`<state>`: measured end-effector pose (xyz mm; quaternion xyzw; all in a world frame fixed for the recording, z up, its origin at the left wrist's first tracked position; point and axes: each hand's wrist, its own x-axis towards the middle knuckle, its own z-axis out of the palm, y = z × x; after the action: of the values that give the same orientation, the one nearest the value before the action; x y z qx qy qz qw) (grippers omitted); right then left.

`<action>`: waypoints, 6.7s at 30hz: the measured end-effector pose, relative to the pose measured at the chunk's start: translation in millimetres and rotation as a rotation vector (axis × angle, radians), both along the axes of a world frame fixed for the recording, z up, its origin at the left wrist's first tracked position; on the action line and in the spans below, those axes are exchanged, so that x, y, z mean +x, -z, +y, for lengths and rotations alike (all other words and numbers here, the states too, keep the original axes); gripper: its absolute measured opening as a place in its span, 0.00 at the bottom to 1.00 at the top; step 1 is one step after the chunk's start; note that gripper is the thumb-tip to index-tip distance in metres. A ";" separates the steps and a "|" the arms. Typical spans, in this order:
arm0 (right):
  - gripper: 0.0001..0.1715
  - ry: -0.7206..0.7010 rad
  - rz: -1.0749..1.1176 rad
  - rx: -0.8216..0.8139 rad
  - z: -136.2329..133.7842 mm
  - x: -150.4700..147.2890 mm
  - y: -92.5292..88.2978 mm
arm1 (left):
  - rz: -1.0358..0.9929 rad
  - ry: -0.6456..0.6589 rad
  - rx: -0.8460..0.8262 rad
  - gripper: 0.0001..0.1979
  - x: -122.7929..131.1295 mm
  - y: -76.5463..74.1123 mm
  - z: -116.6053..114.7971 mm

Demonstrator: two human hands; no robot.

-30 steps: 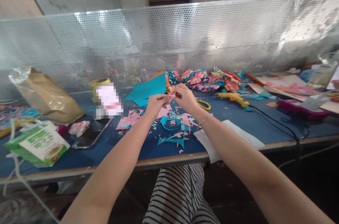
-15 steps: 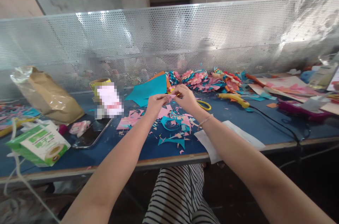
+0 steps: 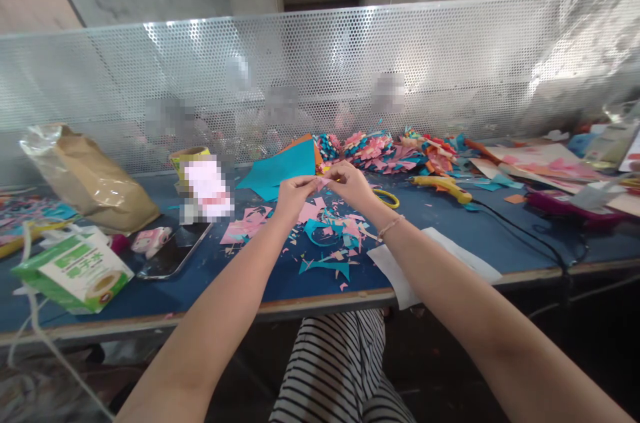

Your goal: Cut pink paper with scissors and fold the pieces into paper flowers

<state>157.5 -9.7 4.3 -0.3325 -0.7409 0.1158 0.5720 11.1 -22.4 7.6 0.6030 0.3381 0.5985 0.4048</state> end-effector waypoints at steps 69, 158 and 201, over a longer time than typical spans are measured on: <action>0.12 -0.307 0.035 -0.288 -3.4 -1.4 0.6 | -0.101 0.086 -0.162 0.13 0.0 -7.8 -6.6; 0.08 -0.042 -0.257 -0.027 -10.4 -1.9 -0.5 | -0.018 0.061 -0.210 0.17 1.5 -3.4 -3.0; 0.04 0.049 -0.058 -0.145 -5.9 -1.0 -1.0 | 0.068 -0.056 -0.047 0.10 -1.7 -0.9 1.4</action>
<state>156.5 -15.6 5.4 -0.3946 -0.7385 0.1454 0.5271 9.4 -21.0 8.5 0.6037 0.3826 0.5806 0.3900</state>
